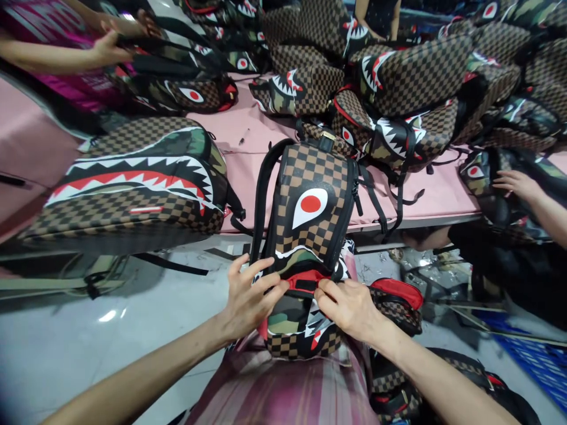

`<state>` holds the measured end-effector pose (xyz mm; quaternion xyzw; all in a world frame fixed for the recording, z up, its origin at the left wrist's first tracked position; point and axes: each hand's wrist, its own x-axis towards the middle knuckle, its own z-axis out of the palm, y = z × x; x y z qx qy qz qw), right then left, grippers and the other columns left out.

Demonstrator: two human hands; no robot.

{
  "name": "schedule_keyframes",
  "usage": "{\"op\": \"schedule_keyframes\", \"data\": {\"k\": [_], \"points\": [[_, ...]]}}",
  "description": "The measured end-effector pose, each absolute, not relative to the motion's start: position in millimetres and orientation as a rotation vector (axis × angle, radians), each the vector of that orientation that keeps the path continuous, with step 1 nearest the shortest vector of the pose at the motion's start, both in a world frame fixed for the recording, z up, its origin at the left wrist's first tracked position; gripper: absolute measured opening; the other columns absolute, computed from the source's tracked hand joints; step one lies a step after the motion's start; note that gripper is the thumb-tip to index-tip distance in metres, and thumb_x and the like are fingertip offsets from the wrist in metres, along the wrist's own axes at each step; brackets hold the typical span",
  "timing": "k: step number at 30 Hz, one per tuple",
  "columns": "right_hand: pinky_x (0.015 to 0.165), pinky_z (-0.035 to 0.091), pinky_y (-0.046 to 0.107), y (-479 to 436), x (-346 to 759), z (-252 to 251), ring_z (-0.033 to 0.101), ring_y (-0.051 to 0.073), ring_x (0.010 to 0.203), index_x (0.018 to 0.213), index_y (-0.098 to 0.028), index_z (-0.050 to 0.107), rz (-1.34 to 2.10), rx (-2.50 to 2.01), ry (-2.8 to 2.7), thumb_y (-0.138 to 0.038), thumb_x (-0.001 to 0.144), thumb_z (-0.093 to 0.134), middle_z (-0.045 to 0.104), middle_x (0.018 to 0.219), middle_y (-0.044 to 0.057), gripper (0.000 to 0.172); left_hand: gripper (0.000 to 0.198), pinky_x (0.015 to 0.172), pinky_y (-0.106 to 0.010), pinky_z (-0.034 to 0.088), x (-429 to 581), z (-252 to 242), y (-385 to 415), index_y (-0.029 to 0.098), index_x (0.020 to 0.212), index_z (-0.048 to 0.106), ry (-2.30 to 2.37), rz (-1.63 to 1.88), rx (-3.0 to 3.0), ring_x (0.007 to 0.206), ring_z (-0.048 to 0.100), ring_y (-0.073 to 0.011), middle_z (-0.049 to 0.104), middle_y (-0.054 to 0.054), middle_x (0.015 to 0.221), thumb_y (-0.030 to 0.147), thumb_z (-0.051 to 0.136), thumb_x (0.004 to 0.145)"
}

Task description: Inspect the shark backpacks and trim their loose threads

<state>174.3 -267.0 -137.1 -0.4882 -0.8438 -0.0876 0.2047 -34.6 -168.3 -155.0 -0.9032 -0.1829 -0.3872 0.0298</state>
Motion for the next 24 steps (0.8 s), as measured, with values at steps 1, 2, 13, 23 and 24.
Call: {"op": "schedule_keyframes", "data": {"k": [1, 2, 13, 23, 24], "points": [[0.054, 0.033, 0.025, -266.7, 172.5, -138.3, 0.055, 0.01, 0.068, 0.088, -0.013, 0.058, -0.244, -1.352, -2.353, -0.011, 0.094, 0.034, 0.068, 0.091, 0.007, 0.024, 0.018, 0.106, -0.047, 0.024, -35.8, -157.1, -167.5, 0.022, 0.084, 0.061, -0.541, -1.22, -2.784, 0.109, 0.051, -0.0193, 0.064, 0.002, 0.079, 0.007, 0.051, 0.081], [0.055, 0.033, 0.025, -266.4, 171.0, -139.5, 0.055, 0.01, 0.068, 0.088, -0.013, 0.058, -0.242, -1.348, -2.357, -0.011, 0.094, 0.033, 0.068, 0.091, 0.007, 0.026, 0.018, 0.105, -0.046, 0.024, -36.7, -158.5, -166.6, 0.022, 0.083, 0.061, -0.529, -1.234, -2.787, 0.106, 0.052, -0.0187, 0.064, 0.002, 0.078, 0.007, 0.051, 0.081], [0.053, 0.035, 0.024, -269.9, 169.4, -149.9, 0.059, 0.01, 0.071, 0.094, -0.014, 0.06, -0.218, -1.387, -2.277, -0.011, 0.093, 0.035, 0.068, 0.092, 0.008, 0.026, 0.02, 0.105, -0.044, 0.021, -35.4, -153.8, -161.1, 0.021, 0.079, 0.059, -0.54, -1.091, -2.984, 0.116, 0.049, -0.0205, 0.069, 0.002, 0.093, 0.007, 0.045, 0.081], [0.064, 0.05, 0.022, -196.2, 127.9, -121.6, 0.063, 0.014, 0.084, 0.111, -0.022, 0.059, 0.074, -1.572, -1.79, -0.015, 0.088, 0.043, 0.062, 0.11, 0.009, 0.029, 0.029, 0.103, -0.054, 0.029, -40.5, -145.6, -114.1, 0.019, 0.107, 0.053, -1.149, -1.382, -2.702, 0.12, 0.044, -0.0295, 0.06, -0.011, 0.104, 0.023, 0.059, 0.079], [0.066, 0.05, 0.023, -189.3, 129.6, -121.5, 0.063, 0.015, 0.086, 0.108, -0.022, 0.06, 0.122, -1.458, -1.734, -0.017, 0.088, 0.042, 0.063, 0.107, 0.008, 0.028, 0.042, 0.102, -0.053, 0.032, -51.2, -148.5, -104.0, 0.019, 0.119, 0.049, -1.317, -1.356, -2.679, 0.122, 0.042, -0.031, 0.055, -0.014, 0.116, 0.028, 0.058, 0.079]]}}
